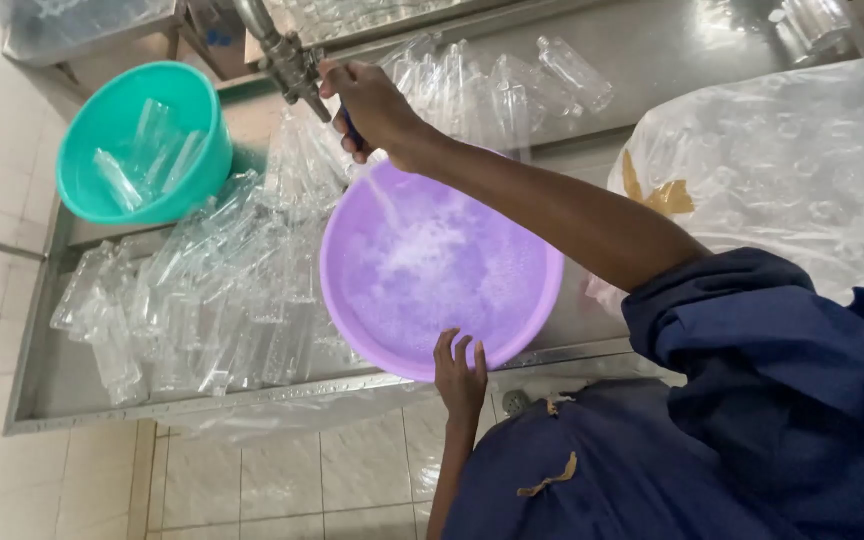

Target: Manually rinsing plastic bottles in a basin of water at a workstation.

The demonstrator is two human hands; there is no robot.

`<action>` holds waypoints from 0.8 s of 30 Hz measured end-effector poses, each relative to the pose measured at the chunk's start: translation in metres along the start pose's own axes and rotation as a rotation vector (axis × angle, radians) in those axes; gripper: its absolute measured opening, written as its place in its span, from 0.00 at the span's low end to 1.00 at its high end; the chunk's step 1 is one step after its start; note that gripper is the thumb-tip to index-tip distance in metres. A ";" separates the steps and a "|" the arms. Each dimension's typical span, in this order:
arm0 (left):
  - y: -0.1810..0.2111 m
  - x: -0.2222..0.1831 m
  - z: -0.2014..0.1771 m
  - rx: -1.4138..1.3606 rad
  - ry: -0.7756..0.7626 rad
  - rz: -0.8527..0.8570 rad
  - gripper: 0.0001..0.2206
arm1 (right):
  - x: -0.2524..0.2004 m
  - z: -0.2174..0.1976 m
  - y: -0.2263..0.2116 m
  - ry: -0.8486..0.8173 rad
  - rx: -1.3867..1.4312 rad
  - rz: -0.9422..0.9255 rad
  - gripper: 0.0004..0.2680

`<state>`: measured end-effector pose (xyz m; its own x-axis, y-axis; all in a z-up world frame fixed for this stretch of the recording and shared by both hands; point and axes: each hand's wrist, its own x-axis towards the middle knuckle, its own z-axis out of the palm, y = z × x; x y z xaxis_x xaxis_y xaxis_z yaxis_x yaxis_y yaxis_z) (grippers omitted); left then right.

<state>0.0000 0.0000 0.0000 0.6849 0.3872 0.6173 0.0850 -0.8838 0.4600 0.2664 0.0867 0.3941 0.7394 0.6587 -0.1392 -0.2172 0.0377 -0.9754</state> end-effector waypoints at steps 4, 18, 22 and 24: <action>0.001 -0.003 -0.002 -0.041 -0.024 0.006 0.07 | 0.013 0.007 -0.009 0.022 0.175 0.136 0.16; 0.020 0.040 -0.006 -0.469 -0.163 -0.309 0.14 | -0.051 -0.098 -0.023 -0.258 -0.315 -0.039 0.51; 0.082 0.108 -0.002 -0.654 -0.336 -0.401 0.13 | -0.115 -0.280 0.024 -0.299 -0.870 -0.447 0.19; 0.112 0.142 0.008 -0.788 -0.523 -0.373 0.12 | -0.155 -0.367 0.053 0.065 -1.055 -0.005 0.14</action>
<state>0.1130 -0.0464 0.1341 0.9590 0.2724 0.0788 -0.0139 -0.2325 0.9725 0.3738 -0.2890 0.3014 0.7783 0.6176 -0.1134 0.4267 -0.6527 -0.6261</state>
